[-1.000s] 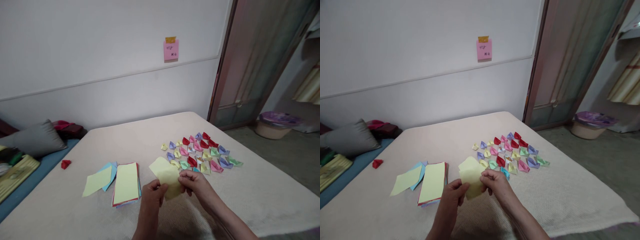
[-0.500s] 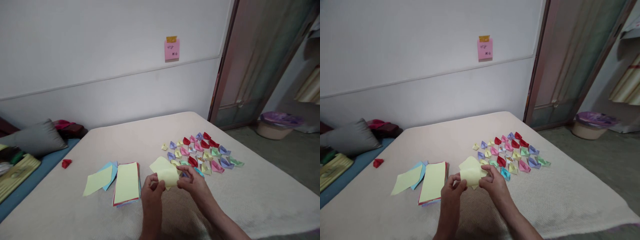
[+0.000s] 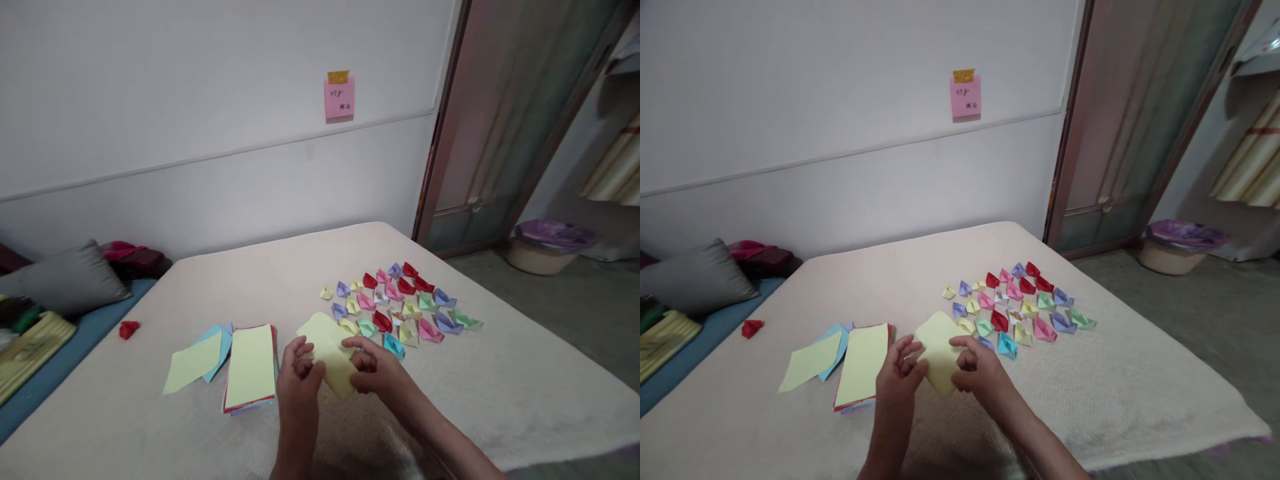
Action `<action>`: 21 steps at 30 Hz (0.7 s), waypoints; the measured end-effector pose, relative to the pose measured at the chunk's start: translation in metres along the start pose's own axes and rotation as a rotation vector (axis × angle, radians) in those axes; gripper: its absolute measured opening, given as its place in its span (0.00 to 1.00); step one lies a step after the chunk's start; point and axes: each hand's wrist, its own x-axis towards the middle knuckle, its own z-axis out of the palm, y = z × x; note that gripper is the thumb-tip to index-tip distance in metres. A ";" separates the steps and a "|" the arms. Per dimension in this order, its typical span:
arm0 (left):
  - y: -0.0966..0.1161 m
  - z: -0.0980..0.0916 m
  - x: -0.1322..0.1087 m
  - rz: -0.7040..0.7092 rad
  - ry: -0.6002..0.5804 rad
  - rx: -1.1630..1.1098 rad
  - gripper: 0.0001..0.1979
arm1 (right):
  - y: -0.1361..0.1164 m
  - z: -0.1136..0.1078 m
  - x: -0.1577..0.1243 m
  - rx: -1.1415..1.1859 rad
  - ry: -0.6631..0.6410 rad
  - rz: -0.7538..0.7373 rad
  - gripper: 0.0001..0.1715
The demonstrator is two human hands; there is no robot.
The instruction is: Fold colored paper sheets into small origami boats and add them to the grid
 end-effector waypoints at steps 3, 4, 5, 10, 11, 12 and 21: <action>-0.002 0.000 0.003 -0.122 0.024 -0.145 0.24 | 0.002 0.002 0.000 -0.009 -0.023 -0.027 0.26; -0.001 0.001 0.001 -0.165 0.007 -0.188 0.23 | 0.002 0.003 0.001 -0.009 -0.009 -0.046 0.25; 0.001 0.003 -0.001 -0.204 -0.021 -0.224 0.22 | 0.001 0.003 0.001 -0.012 0.010 -0.063 0.24; 0.018 0.012 -0.017 -0.256 -0.102 -0.335 0.11 | -0.004 0.003 0.000 0.001 0.130 -0.076 0.22; 0.020 0.013 -0.019 -0.241 -0.116 -0.355 0.09 | -0.004 0.003 0.000 0.014 0.144 -0.077 0.21; 0.022 0.014 -0.021 -0.225 -0.136 -0.364 0.08 | -0.005 0.003 -0.001 0.024 0.151 -0.078 0.21; 0.010 0.008 -0.017 -0.172 -0.178 -0.098 0.13 | -0.010 0.003 -0.006 -0.023 0.106 -0.121 0.21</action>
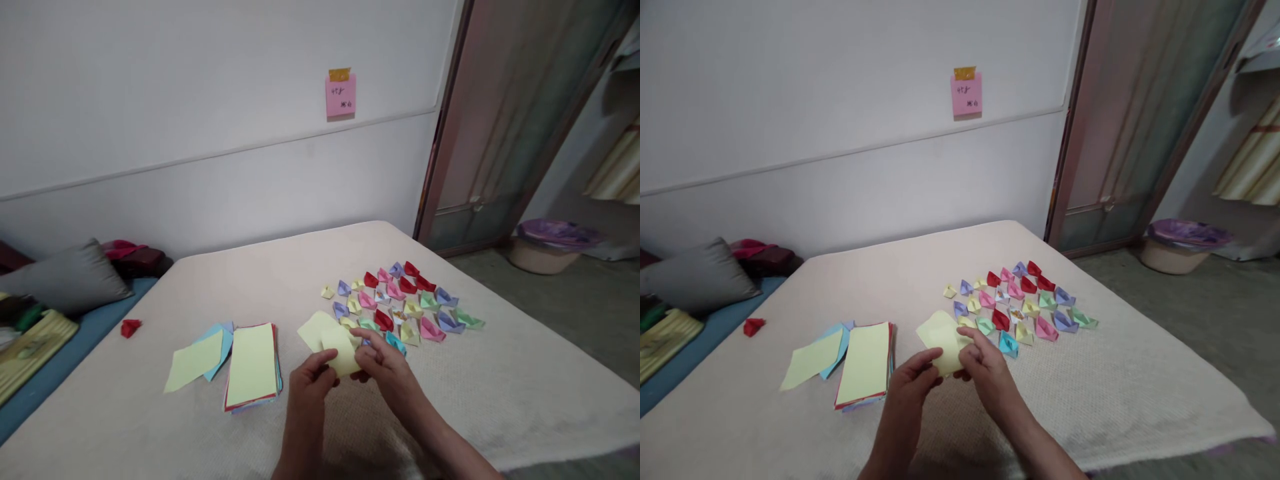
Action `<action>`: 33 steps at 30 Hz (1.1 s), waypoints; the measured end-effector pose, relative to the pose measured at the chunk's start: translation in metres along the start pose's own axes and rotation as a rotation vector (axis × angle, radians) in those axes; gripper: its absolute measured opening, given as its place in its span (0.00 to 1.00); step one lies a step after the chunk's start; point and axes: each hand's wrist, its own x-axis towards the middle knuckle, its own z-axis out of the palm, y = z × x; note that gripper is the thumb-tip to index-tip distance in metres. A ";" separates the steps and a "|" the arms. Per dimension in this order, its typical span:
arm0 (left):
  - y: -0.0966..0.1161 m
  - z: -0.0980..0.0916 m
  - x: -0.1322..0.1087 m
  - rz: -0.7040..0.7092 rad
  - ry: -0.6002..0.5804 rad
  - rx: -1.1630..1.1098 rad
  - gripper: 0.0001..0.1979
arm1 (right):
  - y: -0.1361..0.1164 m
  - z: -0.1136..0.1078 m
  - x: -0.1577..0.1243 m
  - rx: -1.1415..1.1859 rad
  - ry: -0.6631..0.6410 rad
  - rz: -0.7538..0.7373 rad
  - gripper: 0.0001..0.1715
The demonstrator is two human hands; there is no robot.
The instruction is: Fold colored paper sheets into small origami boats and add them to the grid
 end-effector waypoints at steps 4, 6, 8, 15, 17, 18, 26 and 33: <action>0.008 -0.004 0.000 0.028 0.018 0.049 0.12 | -0.008 -0.007 0.000 0.015 -0.094 0.019 0.21; 0.013 -0.004 -0.001 0.029 0.016 0.062 0.12 | -0.010 -0.009 -0.001 0.030 -0.151 0.039 0.18; 0.015 -0.004 -0.002 0.043 -0.008 0.069 0.13 | -0.012 -0.010 -0.001 0.009 -0.181 0.042 0.17; 0.008 -0.007 0.002 0.084 -0.100 0.087 0.14 | -0.009 -0.007 -0.001 -0.017 -0.281 -0.010 0.11; 0.008 -0.007 0.003 0.098 -0.111 0.103 0.14 | -0.007 -0.006 0.000 -0.003 -0.287 -0.020 0.09; 0.008 -0.007 0.002 0.100 -0.118 0.107 0.14 | -0.007 -0.006 0.000 0.002 -0.278 -0.020 0.08; 0.006 -0.007 0.002 0.089 -0.166 0.056 0.20 | -0.002 -0.002 -0.001 0.045 -0.153 0.038 0.04; 0.004 0.003 0.003 0.131 -0.139 -0.129 0.20 | -0.003 -0.004 0.000 0.020 -0.014 -0.013 0.05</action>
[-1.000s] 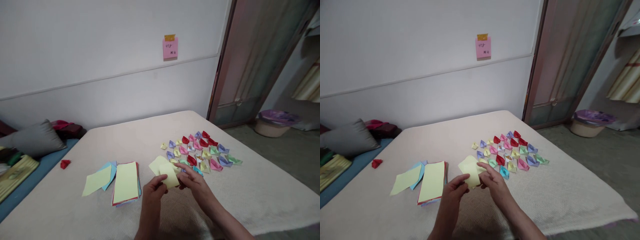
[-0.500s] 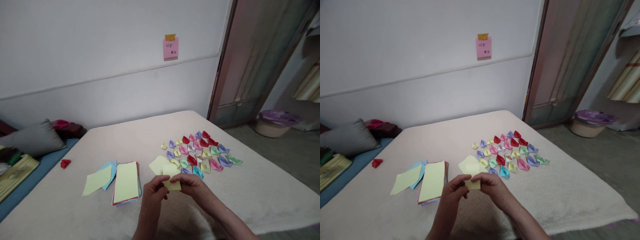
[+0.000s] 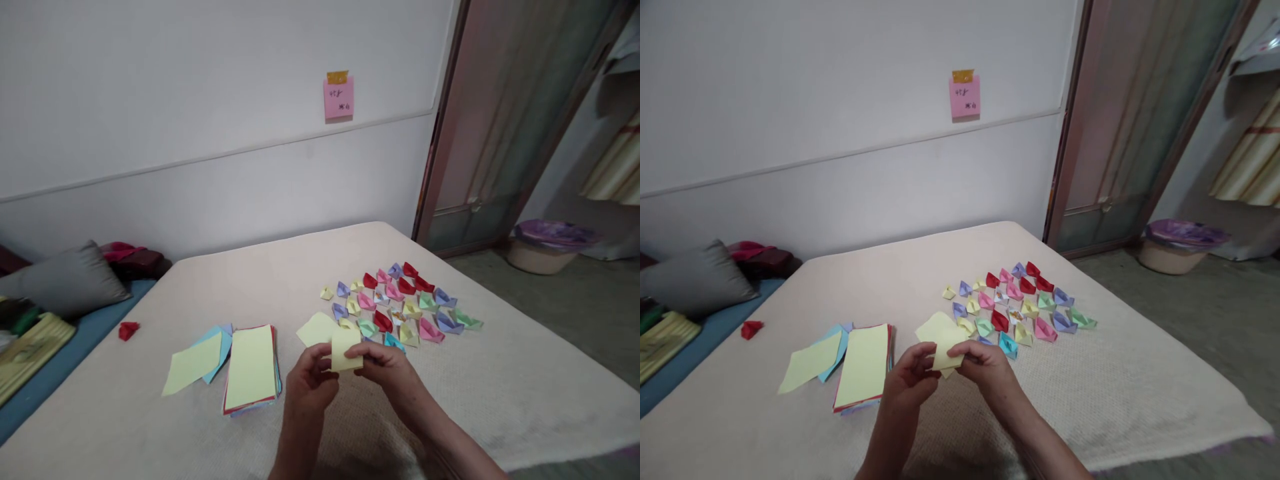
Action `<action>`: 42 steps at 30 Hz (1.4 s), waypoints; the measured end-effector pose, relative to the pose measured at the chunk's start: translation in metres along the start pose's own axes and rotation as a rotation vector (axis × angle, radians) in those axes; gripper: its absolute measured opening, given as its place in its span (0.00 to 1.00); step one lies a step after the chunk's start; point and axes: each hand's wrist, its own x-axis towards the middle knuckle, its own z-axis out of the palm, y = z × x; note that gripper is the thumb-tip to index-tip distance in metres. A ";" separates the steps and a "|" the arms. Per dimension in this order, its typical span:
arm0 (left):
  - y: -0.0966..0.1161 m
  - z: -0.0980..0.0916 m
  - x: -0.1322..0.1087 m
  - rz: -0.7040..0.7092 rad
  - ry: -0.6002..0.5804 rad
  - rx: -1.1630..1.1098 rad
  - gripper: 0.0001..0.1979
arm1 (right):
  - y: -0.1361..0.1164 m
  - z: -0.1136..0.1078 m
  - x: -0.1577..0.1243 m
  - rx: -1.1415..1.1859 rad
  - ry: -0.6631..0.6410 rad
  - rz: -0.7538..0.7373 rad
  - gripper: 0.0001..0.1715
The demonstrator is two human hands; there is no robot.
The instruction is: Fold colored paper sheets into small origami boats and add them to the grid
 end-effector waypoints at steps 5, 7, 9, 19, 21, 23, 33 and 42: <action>0.007 0.007 -0.006 0.054 0.022 0.071 0.14 | 0.004 -0.001 0.003 -0.010 -0.018 -0.040 0.06; 0.007 0.007 -0.007 0.097 0.049 0.097 0.11 | 0.005 -0.001 0.004 -0.030 -0.031 -0.055 0.07; 0.006 0.005 -0.008 0.130 0.073 0.142 0.08 | 0.006 -0.001 0.004 -0.052 -0.038 -0.070 0.06; 0.006 0.004 -0.008 0.147 0.091 0.197 0.07 | 0.001 0.001 -0.001 0.053 -0.049 -0.013 0.07; 0.006 0.006 -0.009 0.135 0.066 0.131 0.11 | 0.001 0.001 0.000 0.054 -0.051 -0.011 0.08; 0.006 0.008 -0.010 0.128 0.050 0.089 0.12 | 0.002 0.001 0.000 0.056 -0.060 -0.008 0.09; 0.003 0.007 -0.008 0.082 0.083 0.076 0.11 | 0.009 0.002 -0.001 -0.035 -0.084 -0.090 0.08; 0.000 0.006 -0.009 -0.089 0.096 -0.099 0.11 | 0.011 0.004 -0.005 -0.240 -0.082 -0.212 0.08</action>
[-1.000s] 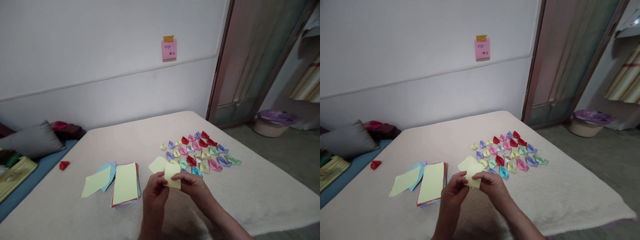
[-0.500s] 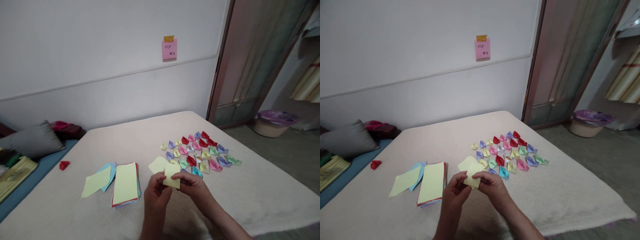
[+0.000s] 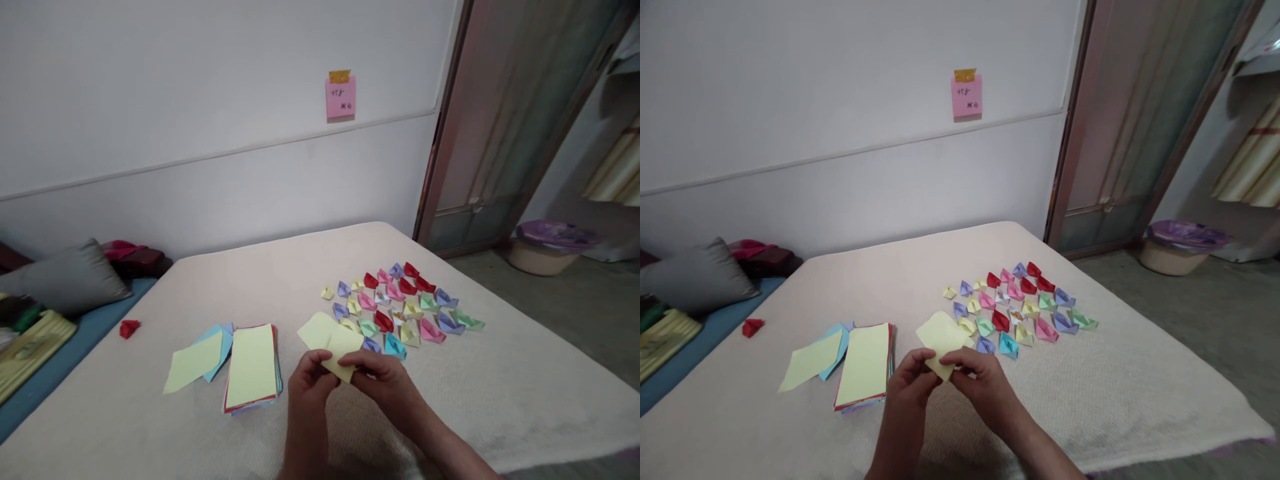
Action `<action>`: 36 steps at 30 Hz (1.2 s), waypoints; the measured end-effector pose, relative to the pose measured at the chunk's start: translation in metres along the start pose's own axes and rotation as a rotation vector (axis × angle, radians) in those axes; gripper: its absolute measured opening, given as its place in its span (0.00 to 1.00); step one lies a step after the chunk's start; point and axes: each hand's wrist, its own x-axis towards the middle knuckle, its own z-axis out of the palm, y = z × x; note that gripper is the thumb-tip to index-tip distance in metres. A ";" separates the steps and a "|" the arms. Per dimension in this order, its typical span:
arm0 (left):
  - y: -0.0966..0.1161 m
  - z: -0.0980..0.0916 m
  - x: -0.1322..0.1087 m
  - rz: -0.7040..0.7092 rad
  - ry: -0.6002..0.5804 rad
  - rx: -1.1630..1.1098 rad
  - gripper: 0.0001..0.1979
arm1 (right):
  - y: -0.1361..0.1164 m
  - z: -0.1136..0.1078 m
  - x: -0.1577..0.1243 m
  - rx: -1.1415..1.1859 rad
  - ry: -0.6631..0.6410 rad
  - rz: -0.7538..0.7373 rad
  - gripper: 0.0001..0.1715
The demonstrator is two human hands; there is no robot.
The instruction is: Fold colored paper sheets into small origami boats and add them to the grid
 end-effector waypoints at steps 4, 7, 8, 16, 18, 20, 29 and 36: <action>0.002 0.002 -0.002 -0.046 -0.001 -0.105 0.11 | -0.003 0.000 -0.001 -0.041 0.003 -0.020 0.08; 0.006 0.005 -0.004 -0.068 0.011 -0.128 0.12 | -0.003 0.001 0.000 -0.051 0.002 -0.031 0.08; 0.007 0.006 -0.004 -0.070 0.013 -0.132 0.12 | -0.003 0.001 0.000 -0.054 0.001 -0.031 0.08; -0.002 0.000 0.000 -0.034 0.044 -0.038 0.10 | -0.012 0.000 -0.003 -0.108 -0.020 -0.049 0.18; -0.006 -0.004 0.003 0.015 0.056 0.050 0.09 | -0.012 0.001 -0.003 -0.079 -0.042 -0.006 0.19; -0.008 -0.006 0.004 0.072 0.072 0.144 0.08 | -0.010 0.001 -0.003 -0.019 -0.045 0.038 0.18; -0.001 -0.001 -0.002 0.219 0.051 0.299 0.09 | -0.005 0.002 0.003 0.254 0.077 0.099 0.07; -0.005 0.001 -0.002 0.160 0.018 0.317 0.15 | -0.007 0.003 0.002 0.254 0.078 0.188 0.10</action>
